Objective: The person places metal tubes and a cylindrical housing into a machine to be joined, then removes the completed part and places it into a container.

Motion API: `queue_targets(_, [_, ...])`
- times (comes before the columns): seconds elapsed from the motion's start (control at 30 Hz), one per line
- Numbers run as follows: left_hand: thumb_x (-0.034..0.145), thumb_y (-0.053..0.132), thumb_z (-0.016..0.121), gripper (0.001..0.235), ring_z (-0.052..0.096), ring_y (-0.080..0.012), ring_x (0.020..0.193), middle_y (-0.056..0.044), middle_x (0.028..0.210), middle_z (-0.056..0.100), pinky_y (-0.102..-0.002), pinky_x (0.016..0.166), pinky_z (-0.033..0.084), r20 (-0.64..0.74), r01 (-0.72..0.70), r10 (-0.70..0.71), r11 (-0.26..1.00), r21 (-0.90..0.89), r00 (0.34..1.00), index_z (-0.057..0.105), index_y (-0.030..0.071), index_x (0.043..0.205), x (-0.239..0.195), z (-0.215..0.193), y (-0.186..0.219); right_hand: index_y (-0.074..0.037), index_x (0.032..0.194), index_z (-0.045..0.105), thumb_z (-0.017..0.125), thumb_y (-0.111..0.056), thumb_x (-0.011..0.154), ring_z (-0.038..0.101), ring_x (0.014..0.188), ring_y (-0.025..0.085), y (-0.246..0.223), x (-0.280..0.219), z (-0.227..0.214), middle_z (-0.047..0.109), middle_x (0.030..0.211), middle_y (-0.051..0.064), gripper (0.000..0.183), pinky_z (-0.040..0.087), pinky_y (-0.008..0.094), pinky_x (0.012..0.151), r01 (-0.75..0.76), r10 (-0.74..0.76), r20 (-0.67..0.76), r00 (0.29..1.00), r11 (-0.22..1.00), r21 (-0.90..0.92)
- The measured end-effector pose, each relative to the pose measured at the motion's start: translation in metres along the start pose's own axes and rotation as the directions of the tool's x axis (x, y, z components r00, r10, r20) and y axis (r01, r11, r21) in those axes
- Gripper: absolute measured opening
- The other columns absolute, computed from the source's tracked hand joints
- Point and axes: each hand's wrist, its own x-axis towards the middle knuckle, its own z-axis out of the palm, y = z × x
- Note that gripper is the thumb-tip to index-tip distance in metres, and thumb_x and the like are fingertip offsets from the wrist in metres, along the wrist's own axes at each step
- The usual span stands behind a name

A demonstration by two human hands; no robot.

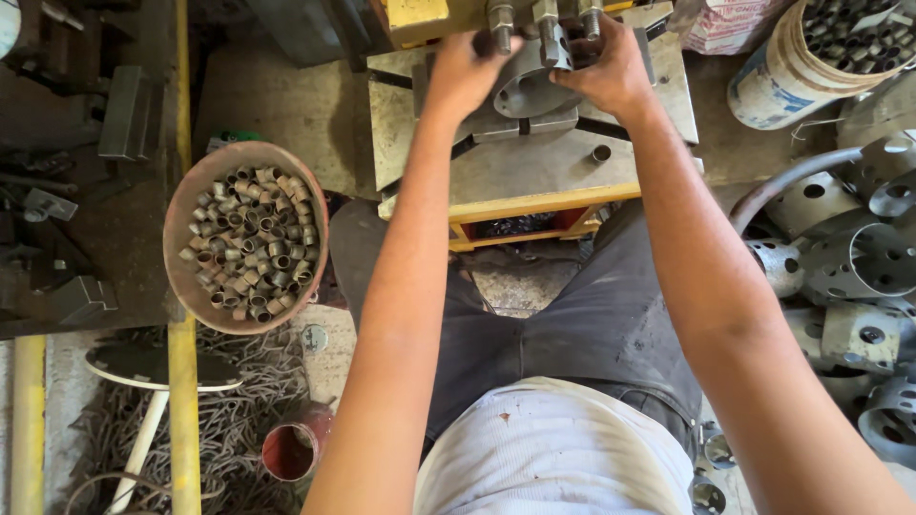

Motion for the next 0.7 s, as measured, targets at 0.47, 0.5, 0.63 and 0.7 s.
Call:
queue_targets(0.47, [0.082,0.032,0.081,0.033,0.070,-0.0336,0.064,-0.017,0.068,0.070,-0.043,0.064,0.054,-0.312,0.111,-0.115,0.993,-0.029,0.943,0.072,0.001,0.079,-0.001,0.036,0.060,0.002,0.124,0.064,0.089,-0.002,0.081,0.072,0.102,0.014,0.004,0.004,-0.005,0.075,0.114,0.008,0.050,0.060,0.031,0.092,-0.018,0.017,0.027,0.999,0.999,0.045])
queue_targets(0.5, [0.084,0.031,0.080,0.031,0.071,-0.0336,0.066,-0.016,0.071,0.071,-0.043,0.064,0.054,-0.331,0.094,-0.100,0.995,-0.035,0.938,0.072,0.001,0.080,-0.004,0.039,0.060,0.002,0.125,0.065,0.089,-0.002,0.082,0.072,0.104,0.015,0.004,0.001,-0.004,0.075,0.115,0.009,0.050,0.060,0.031,0.094,-0.004,0.002,0.035,0.999,0.999,0.054])
queue_targets(0.63, [0.082,0.043,0.079,0.044,0.079,-0.0286,0.077,-0.017,0.085,0.079,-0.041,0.076,0.060,-0.133,0.246,-0.275,0.948,-0.204,0.952,0.074,0.000,0.093,-0.008,0.031,0.049,0.001,0.123,0.062,0.090,-0.004,0.077,0.073,0.101,0.014,-0.004,-0.002,-0.005,0.074,0.111,0.006,0.054,0.061,0.031,0.091,-0.061,0.061,-0.008,0.998,0.998,0.004])
queue_targets(0.7, [0.082,0.049,0.085,0.065,0.070,-0.0339,0.106,-0.024,0.113,0.072,-0.044,0.095,0.053,-0.111,0.258,-0.273,0.958,-0.128,0.956,0.067,-0.004,0.113,-0.012,0.020,0.033,0.001,0.125,0.061,0.090,-0.005,0.074,0.072,0.102,0.014,-0.006,-0.002,0.000,0.073,0.111,0.005,0.059,0.060,0.032,0.089,-0.061,0.062,-0.018,0.998,0.997,0.042])
